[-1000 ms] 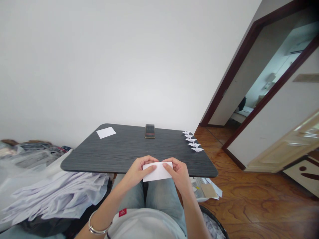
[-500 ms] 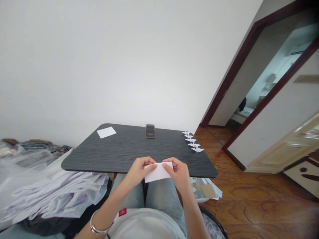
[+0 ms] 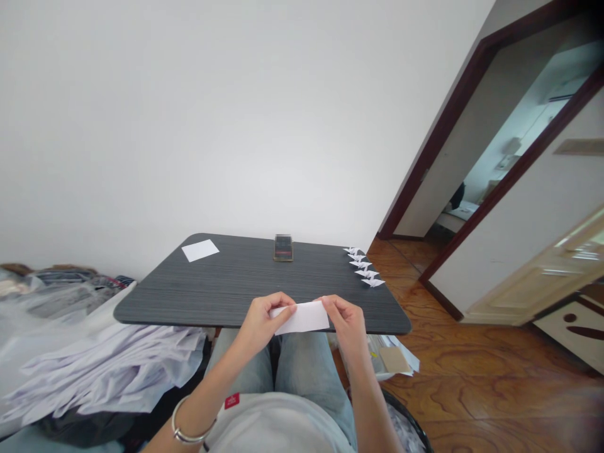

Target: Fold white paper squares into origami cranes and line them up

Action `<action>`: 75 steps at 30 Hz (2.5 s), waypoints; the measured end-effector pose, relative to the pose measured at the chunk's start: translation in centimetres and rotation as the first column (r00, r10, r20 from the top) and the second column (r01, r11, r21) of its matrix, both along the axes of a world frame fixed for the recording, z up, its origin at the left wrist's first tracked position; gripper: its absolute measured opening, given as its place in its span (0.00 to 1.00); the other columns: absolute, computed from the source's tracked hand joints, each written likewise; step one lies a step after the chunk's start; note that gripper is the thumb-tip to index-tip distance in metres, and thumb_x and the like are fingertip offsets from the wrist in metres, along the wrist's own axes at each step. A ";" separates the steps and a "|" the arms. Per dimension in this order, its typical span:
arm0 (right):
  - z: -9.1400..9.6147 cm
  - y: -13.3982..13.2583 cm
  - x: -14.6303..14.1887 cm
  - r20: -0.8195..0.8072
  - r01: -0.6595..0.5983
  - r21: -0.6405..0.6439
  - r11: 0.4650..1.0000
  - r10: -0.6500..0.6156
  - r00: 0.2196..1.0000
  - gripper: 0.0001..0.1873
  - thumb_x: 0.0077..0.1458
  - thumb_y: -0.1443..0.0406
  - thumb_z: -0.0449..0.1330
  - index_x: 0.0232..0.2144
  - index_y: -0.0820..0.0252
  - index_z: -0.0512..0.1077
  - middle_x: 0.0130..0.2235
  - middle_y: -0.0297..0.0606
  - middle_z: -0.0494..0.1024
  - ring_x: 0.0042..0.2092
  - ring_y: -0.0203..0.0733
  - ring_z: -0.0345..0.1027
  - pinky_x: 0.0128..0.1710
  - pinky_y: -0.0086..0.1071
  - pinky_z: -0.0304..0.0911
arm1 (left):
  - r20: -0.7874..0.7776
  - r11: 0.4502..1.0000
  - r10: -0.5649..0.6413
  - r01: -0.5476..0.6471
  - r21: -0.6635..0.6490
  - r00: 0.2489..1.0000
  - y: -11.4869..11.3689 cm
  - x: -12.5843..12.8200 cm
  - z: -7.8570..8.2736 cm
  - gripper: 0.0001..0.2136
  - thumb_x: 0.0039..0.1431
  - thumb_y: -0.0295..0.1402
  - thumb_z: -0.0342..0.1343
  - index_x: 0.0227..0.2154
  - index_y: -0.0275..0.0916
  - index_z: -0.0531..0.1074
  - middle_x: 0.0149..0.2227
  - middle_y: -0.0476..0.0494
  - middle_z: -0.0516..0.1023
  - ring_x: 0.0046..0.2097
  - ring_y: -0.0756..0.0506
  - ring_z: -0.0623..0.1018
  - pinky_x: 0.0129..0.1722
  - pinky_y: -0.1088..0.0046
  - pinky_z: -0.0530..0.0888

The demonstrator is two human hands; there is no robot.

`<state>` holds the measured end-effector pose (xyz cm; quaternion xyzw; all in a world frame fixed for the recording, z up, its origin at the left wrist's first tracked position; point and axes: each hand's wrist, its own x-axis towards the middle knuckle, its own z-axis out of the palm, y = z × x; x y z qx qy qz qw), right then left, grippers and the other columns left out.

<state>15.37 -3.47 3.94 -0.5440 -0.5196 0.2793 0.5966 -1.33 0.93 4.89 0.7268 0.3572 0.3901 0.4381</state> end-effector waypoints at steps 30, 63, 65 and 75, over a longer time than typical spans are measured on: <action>-0.4 0.0 -1.0 -0.340 -0.027 0.021 0.999 0.033 0.940 0.18 0.39 0.60 0.64 0.35 0.60 0.69 0.25 0.36 0.78 0.27 0.40 0.71 0.28 0.31 0.66 | 0.300 0.909 0.049 0.082 -0.409 0.953 0.2 0.5 -0.5 0.13 0.40 0.39 0.62 0.20 0.32 0.70 0.19 0.48 0.73 0.20 0.53 0.69 0.19 0.81 0.61; -0.4 -0.3 -1.1 -0.294 -0.192 -0.074 0.979 0.162 0.942 0.11 0.43 0.60 0.63 0.19 0.62 0.70 0.17 0.32 0.75 0.20 0.33 0.67 0.23 0.25 0.65 | 0.324 0.900 -0.014 0.153 -0.409 0.946 0.0 0.8 -0.8 0.15 0.43 0.42 0.59 0.20 0.33 0.67 0.17 0.51 0.72 0.17 0.55 0.66 0.16 0.82 0.58; -0.3 -0.3 -1.1 -0.301 -0.198 -0.075 0.977 0.167 0.939 0.11 0.43 0.60 0.63 0.19 0.62 0.70 0.17 0.32 0.75 0.20 0.32 0.67 0.23 0.25 0.65 | 0.321 0.905 -0.015 0.150 -0.398 0.947 0.0 0.8 -0.8 0.15 0.44 0.42 0.59 0.20 0.33 0.66 0.17 0.51 0.71 0.17 0.55 0.66 0.16 0.82 0.58; -0.1 -0.4 -1.0 -0.303 -0.201 -0.084 0.976 0.167 0.938 0.13 0.44 0.58 0.62 0.19 0.63 0.70 0.18 0.34 0.76 0.21 0.34 0.69 0.23 0.26 0.66 | 0.278 0.921 -0.013 0.119 -0.370 0.960 -0.1 0.7 -0.6 0.15 0.45 0.43 0.58 0.20 0.34 0.65 0.16 0.52 0.70 0.17 0.55 0.65 0.15 0.82 0.57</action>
